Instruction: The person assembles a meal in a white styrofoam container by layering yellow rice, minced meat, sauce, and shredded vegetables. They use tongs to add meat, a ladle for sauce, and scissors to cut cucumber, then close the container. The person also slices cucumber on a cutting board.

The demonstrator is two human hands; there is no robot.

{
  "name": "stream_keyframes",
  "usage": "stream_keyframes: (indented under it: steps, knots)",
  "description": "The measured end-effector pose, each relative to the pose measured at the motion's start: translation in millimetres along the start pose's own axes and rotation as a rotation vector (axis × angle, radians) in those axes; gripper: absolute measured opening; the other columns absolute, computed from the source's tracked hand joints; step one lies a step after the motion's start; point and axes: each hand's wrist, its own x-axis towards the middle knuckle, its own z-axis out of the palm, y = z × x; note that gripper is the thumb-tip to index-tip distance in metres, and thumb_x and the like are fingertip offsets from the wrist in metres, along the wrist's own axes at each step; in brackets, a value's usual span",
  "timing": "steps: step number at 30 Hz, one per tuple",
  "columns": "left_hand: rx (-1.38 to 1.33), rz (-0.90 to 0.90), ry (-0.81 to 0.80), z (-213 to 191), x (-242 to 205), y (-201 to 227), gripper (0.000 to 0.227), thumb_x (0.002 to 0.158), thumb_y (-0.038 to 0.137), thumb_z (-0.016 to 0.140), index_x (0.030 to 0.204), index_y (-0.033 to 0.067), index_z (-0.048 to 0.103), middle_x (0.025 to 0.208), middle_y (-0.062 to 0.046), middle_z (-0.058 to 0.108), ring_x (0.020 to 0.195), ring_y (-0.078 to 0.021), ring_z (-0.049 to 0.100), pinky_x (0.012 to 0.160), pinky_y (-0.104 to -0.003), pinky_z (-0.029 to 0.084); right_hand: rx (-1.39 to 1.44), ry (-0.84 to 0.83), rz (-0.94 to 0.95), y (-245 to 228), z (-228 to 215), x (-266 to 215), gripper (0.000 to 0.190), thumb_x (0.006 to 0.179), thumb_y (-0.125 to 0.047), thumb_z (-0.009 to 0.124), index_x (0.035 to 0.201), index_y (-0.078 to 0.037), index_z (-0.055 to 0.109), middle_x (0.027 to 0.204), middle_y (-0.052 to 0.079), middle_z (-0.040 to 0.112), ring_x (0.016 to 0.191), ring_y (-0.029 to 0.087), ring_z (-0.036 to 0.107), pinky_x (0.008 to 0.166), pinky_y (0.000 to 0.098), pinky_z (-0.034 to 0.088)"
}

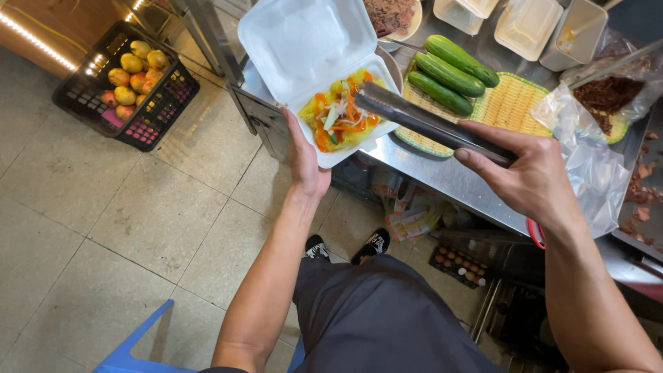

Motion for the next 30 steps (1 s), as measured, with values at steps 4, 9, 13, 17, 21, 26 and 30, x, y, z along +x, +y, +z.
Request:
stream_keyframes:
  steps: [4, 9, 13, 17, 21, 26, 30]
  knots:
    - [0.014, -0.077, -0.013, 12, -2, -1, 0.080, 0.103, 0.066, 0.029, 0.161, 0.0108, 0.023, 0.162, -0.013, 0.037, 0.150, -0.0300, 0.041, 0.122, -0.048, 0.042, -0.074, 0.053, 0.152, 6, -3, -8, 0.039, 0.094, -0.028, 0.080, 0.132, -0.018, 0.077, 0.086, 0.012, 0.081, 0.064, 0.020, 0.067, 0.057, 0.0353, 0.051]
    - [0.006, -0.128, -0.027, 6, -4, -1, 0.081, 0.101, 0.067, 0.031, 0.162, 0.0140, 0.023, 0.163, -0.011, 0.036, 0.151, -0.0298, 0.039, 0.122, -0.050, 0.038, 0.125, 0.167, -0.086, 20, -2, -9, 0.042, 0.094, -0.025, 0.081, 0.134, -0.013, 0.072, 0.109, 0.010, 0.078, 0.089, 0.013, 0.072, 0.077, 0.0281, 0.057]
    - [0.015, -0.121, 0.066, -21, -13, 14, 0.078, 0.100, 0.066, 0.029, 0.161, 0.0163, 0.025, 0.162, -0.008, 0.037, 0.150, -0.0281, 0.039, 0.120, -0.050, 0.038, 0.160, 0.199, 0.057, 34, 11, 18, 0.043, 0.094, -0.028, 0.080, 0.134, -0.016, 0.071, 0.105, 0.013, 0.079, 0.087, 0.014, 0.075, 0.076, 0.0292, 0.059]
    - [0.033, -0.030, 0.123, -56, -28, 38, 0.075, 0.104, 0.062, 0.029, 0.162, 0.0146, 0.027, 0.164, -0.006, 0.037, 0.152, -0.0275, 0.038, 0.123, -0.046, 0.036, -0.202, 0.020, 0.178, 47, 63, 76, 0.045, 0.096, -0.044, 0.078, 0.137, -0.026, 0.074, 0.075, 0.018, 0.076, 0.064, 0.029, 0.068, 0.063, 0.0428, 0.052]
    - [0.090, 0.016, 0.149, -75, -40, 48, 0.075, 0.104, 0.063, 0.030, 0.162, 0.0147, 0.028, 0.165, -0.005, 0.037, 0.152, -0.0265, 0.038, 0.124, -0.045, 0.035, -0.252, 0.114, -0.087, 52, 112, 119, 0.040, 0.089, -0.042, 0.081, 0.126, -0.027, 0.078, 0.077, 0.012, 0.075, 0.065, 0.028, 0.069, 0.063, 0.0439, 0.052]
    - [0.066, 0.011, 0.134, -79, -38, 48, 0.076, 0.105, 0.063, 0.033, 0.161, 0.0120, 0.030, 0.162, -0.007, 0.041, 0.149, -0.0268, 0.042, 0.123, -0.045, 0.037, -0.304, 0.066, -0.063, 44, 120, 129, 0.034, 0.094, -0.038, 0.079, 0.127, -0.029, 0.079, 0.074, 0.015, 0.075, 0.062, 0.029, 0.066, 0.061, 0.0431, 0.051]
    - [0.007, -0.023, 0.086, -76, -25, 40, 0.075, 0.104, 0.063, 0.033, 0.161, 0.0142, 0.029, 0.161, -0.006, 0.041, 0.148, -0.0260, 0.043, 0.121, -0.045, 0.039, -0.132, 0.027, 0.109, 32, 79, 111, 0.033, 0.097, -0.033, 0.076, 0.129, -0.023, 0.075, 0.081, 0.010, 0.077, 0.054, 0.023, 0.061, 0.050, 0.0408, 0.047]
